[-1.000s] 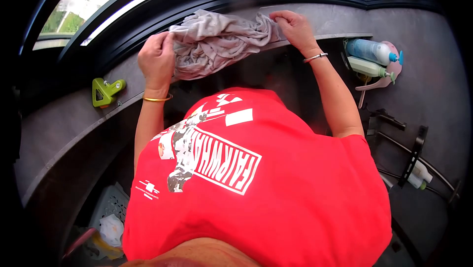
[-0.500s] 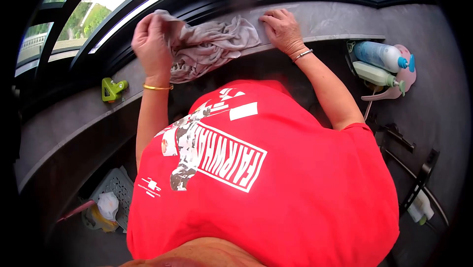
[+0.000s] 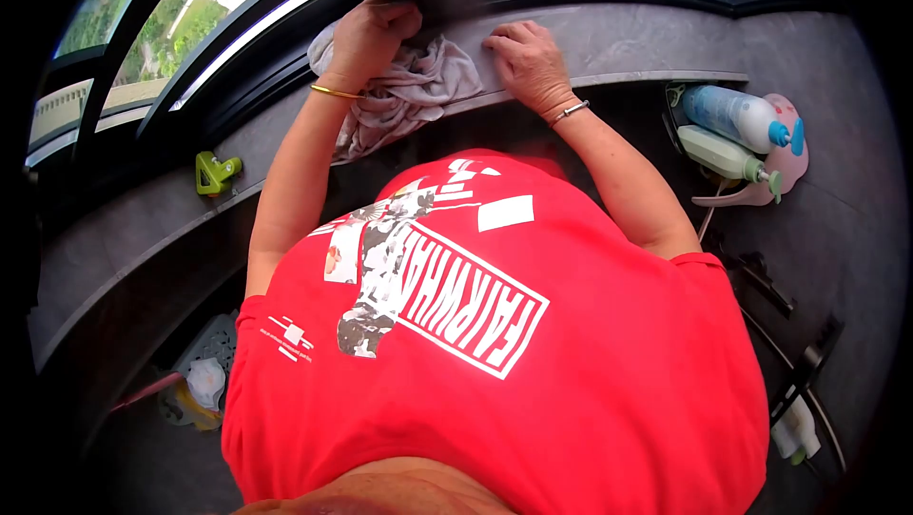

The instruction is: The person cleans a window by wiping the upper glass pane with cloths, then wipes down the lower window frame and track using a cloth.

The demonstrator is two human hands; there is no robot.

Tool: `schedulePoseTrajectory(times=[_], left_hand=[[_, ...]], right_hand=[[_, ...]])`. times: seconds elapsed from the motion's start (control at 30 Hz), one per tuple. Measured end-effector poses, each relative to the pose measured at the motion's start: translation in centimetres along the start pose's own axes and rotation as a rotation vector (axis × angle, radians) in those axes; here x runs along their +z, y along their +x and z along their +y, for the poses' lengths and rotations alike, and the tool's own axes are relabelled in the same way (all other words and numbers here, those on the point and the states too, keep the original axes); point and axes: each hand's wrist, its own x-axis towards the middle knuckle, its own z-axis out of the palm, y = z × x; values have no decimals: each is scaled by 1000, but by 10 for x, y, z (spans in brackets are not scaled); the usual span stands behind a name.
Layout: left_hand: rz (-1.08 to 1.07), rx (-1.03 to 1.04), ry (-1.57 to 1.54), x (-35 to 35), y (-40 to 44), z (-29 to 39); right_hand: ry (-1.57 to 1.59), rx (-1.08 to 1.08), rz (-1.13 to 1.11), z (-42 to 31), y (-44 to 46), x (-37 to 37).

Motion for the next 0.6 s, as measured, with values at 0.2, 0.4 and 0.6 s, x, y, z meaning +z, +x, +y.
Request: schedulePoseTrajectory(times=[0.2, 0.4, 0.6], left_hand=[[-307, 285, 287, -34, 16, -11], [-339, 481, 469, -48, 17, -15], [-269, 362, 411, -34, 9, -10]], right_hand=[[-12, 10, -5, -5, 1, 1], [-16, 11, 11, -10, 0, 3], [-23, 10, 12, -11, 0, 5]])
